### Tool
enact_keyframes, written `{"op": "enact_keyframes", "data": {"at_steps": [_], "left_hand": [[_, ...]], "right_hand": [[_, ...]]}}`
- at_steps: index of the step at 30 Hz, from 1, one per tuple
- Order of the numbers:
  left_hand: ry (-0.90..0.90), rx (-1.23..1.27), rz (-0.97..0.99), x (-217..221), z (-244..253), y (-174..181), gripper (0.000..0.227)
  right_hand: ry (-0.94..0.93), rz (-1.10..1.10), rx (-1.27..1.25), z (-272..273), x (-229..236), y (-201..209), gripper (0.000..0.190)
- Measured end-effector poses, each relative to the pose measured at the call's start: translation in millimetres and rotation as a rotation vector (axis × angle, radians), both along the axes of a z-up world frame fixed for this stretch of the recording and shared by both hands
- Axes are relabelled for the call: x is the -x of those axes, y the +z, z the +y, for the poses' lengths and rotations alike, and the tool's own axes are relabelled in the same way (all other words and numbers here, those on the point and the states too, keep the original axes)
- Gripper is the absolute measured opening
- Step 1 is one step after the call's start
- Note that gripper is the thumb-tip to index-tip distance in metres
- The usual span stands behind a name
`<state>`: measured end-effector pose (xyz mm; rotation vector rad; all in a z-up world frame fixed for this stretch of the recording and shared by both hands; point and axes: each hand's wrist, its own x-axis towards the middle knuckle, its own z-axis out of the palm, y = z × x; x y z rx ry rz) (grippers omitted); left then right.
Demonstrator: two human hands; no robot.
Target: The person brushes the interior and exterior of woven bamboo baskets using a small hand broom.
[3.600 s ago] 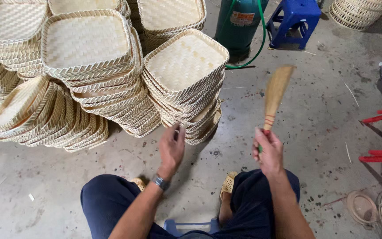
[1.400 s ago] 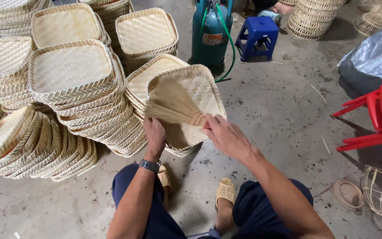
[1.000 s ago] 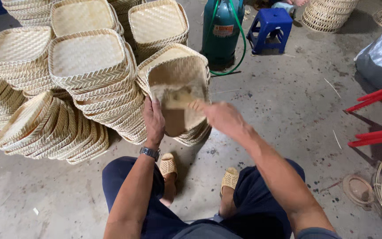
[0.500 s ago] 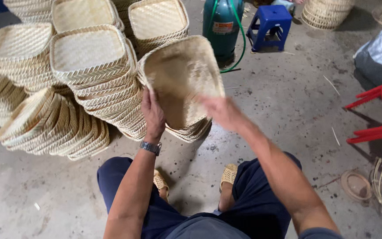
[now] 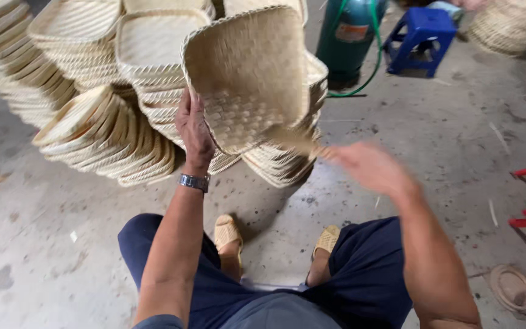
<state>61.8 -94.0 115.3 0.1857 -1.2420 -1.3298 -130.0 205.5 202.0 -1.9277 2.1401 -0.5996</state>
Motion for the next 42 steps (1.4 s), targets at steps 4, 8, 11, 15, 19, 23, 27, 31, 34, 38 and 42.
{"op": "enact_keyframes", "data": {"at_steps": [4, 8, 11, 15, 19, 23, 27, 31, 34, 38, 42], "left_hand": [[0.067, 0.036, -0.038, -32.6, -2.2, -2.1, 0.045], [0.058, 0.005, 0.062, -60.1, -6.0, -1.9, 0.047], [0.198, 0.048, 0.002, -95.7, -8.4, 5.8, 0.047], [0.553, 0.066, -0.538, -122.1, -4.7, 13.4, 0.049], [0.274, 0.111, -0.206, -138.4, 8.7, 2.6, 0.046], [0.3, 0.052, -0.28, -145.5, 12.6, -9.9, 0.048], [0.407, 0.13, -0.287, -147.0, 14.2, -8.5, 0.048], [0.302, 0.118, -0.257, -159.9, 13.7, -12.0, 0.053], [0.355, -0.144, -0.548, -161.3, 15.0, -21.6, 0.059], [0.259, 0.114, -0.299, -155.2, 18.1, -28.6, 0.051], [0.495, -0.202, -0.444, -153.2, 21.8, -33.6, 0.055]], "right_hand": [[-0.189, -0.06, 0.183, -15.3, -40.7, -1.2, 0.033], [0.173, -0.051, 0.175, -53.0, -88.3, -27.6, 0.05], [0.062, 0.174, -0.213, -47.5, -77.3, -28.3, 0.061], [-0.026, -0.376, -0.296, -57.0, -70.7, -43.7, 0.039], [-0.31, -0.442, -0.062, -86.0, -25.5, -45.7, 0.038], [-0.11, -0.149, 0.492, -93.9, -23.0, -65.3, 0.044], [0.111, -0.133, 0.207, -64.6, -88.3, -91.2, 0.042], [0.115, -0.35, -0.24, -77.8, -73.3, -53.5, 0.04], [0.075, -0.056, 0.006, -107.0, -38.7, -20.0, 0.039], [-0.056, 0.129, 0.327, -127.8, -34.4, -16.1, 0.038], [0.318, 0.347, 0.838, -83.1, -108.6, -79.7, 0.043]]}}
